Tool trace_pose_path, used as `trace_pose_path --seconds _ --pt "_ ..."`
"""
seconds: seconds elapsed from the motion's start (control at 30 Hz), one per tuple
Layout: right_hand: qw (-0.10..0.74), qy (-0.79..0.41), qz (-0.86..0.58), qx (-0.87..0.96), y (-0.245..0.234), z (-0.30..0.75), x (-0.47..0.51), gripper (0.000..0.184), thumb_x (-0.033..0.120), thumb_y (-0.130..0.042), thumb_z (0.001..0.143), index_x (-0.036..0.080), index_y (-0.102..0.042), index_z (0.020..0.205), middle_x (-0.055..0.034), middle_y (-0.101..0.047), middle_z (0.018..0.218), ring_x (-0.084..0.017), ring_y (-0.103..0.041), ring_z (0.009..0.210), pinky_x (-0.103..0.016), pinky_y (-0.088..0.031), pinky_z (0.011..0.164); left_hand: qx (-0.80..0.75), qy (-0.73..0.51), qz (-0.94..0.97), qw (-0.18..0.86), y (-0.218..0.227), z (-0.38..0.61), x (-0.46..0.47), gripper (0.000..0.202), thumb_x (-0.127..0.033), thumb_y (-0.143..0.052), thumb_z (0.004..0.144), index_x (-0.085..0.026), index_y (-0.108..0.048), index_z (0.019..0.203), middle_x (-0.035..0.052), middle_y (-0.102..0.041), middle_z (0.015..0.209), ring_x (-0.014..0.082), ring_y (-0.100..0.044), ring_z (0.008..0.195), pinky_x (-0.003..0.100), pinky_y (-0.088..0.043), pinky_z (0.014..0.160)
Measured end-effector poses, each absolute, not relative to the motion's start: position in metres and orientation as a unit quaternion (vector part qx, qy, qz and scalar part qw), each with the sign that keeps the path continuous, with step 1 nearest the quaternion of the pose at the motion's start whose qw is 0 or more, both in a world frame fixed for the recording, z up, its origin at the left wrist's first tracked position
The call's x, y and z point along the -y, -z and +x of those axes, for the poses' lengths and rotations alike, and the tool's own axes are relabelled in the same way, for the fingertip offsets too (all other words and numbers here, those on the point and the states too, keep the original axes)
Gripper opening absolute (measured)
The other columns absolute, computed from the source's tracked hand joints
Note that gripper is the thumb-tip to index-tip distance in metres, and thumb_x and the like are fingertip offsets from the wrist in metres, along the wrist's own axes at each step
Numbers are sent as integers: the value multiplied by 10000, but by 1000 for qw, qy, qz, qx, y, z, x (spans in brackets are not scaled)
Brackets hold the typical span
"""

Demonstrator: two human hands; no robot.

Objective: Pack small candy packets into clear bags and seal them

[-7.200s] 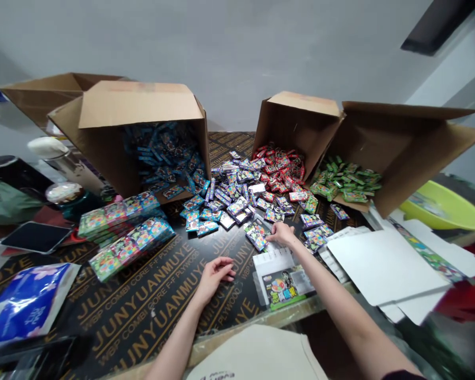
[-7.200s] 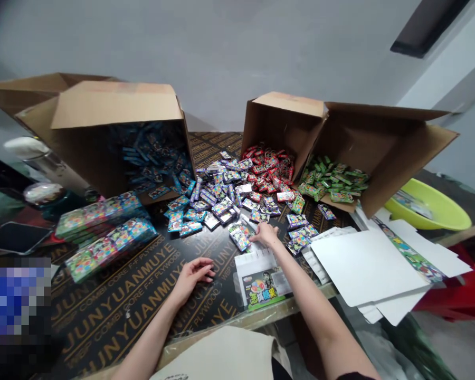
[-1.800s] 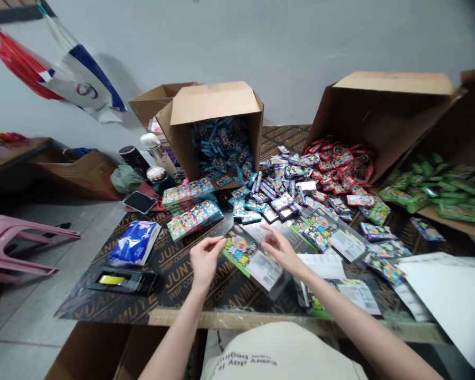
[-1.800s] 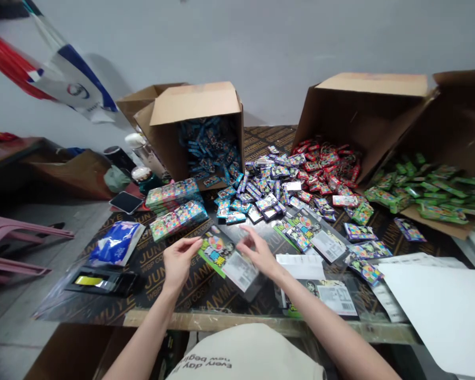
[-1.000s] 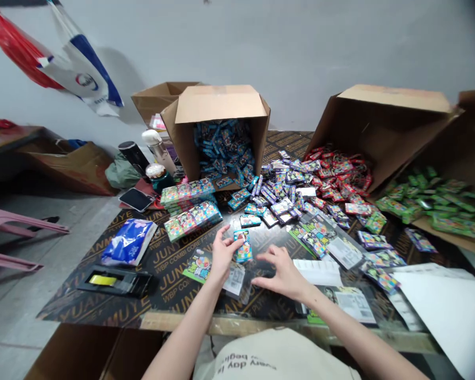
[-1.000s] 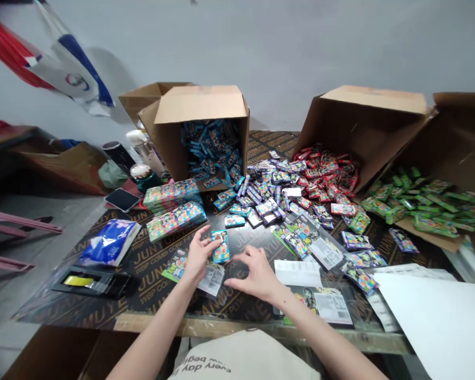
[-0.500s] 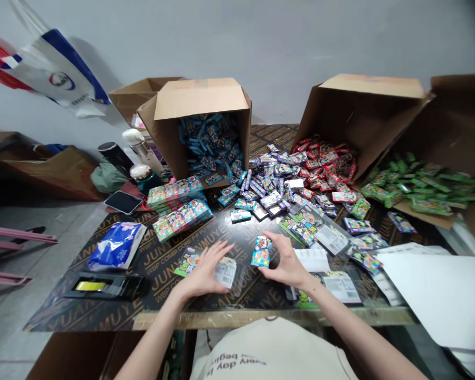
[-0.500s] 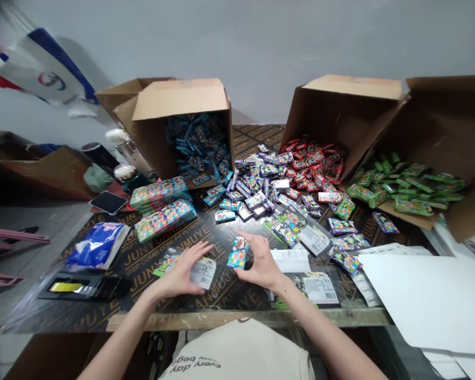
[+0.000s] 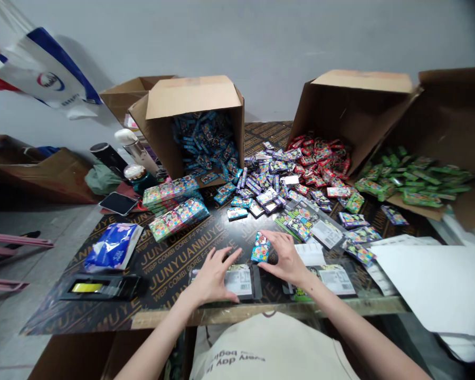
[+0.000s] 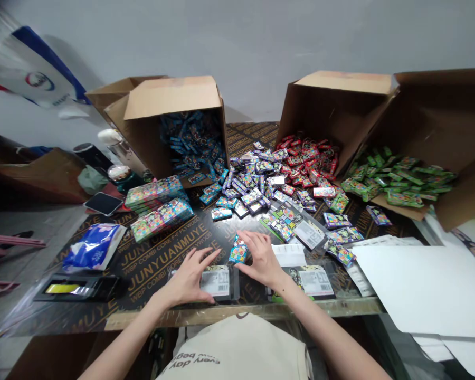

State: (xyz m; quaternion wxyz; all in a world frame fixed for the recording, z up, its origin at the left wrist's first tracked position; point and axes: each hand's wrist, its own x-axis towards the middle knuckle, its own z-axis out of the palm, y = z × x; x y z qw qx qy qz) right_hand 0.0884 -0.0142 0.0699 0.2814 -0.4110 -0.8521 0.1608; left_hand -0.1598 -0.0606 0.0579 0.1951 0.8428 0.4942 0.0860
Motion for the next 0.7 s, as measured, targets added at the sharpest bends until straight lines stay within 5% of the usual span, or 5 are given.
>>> trace_pose_path --seconds 0.17,0.3,0.5,0.7 --pt "263 -140 -438 848 -65 90 18 687 324 -635 678 220 -371 1304 -95 -487 1202 -271 -420 1120 -422 -285 930 -501 -68 843 183 -45 -161 67 876 -498 -633 673 -277 -180 1390 108 -437 1262 279 -396 1164 497 -229 1020" --pt "248 -140 -430 857 -66 86 16 697 338 -653 664 223 -385 1297 -96 -484 1192 -269 -414 1126 -428 -276 946 -519 -67 839 147 -43 -160 61 1020 -526 -689 590 -246 -138 1401 123 -429 1247 305 -389 1150 490 -273 986" --pt "243 -145 -411 867 -57 82 10 752 315 -686 645 206 -364 1316 -118 -477 1206 -272 -412 1136 -411 -317 926 -520 -123 829 166 -41 -154 59 998 -377 -657 660 -203 -27 1414 117 -454 1198 271 -425 1080 434 -339 941" --pt "237 -165 -405 867 -57 85 14 727 319 -662 658 202 -367 1311 -120 -485 1205 -272 -425 1125 -422 -301 932 -528 -185 813 163 -53 -155 56 1096 -316 -677 591 -186 39 1410 99 -472 1192 271 -419 1117 497 -201 1039"
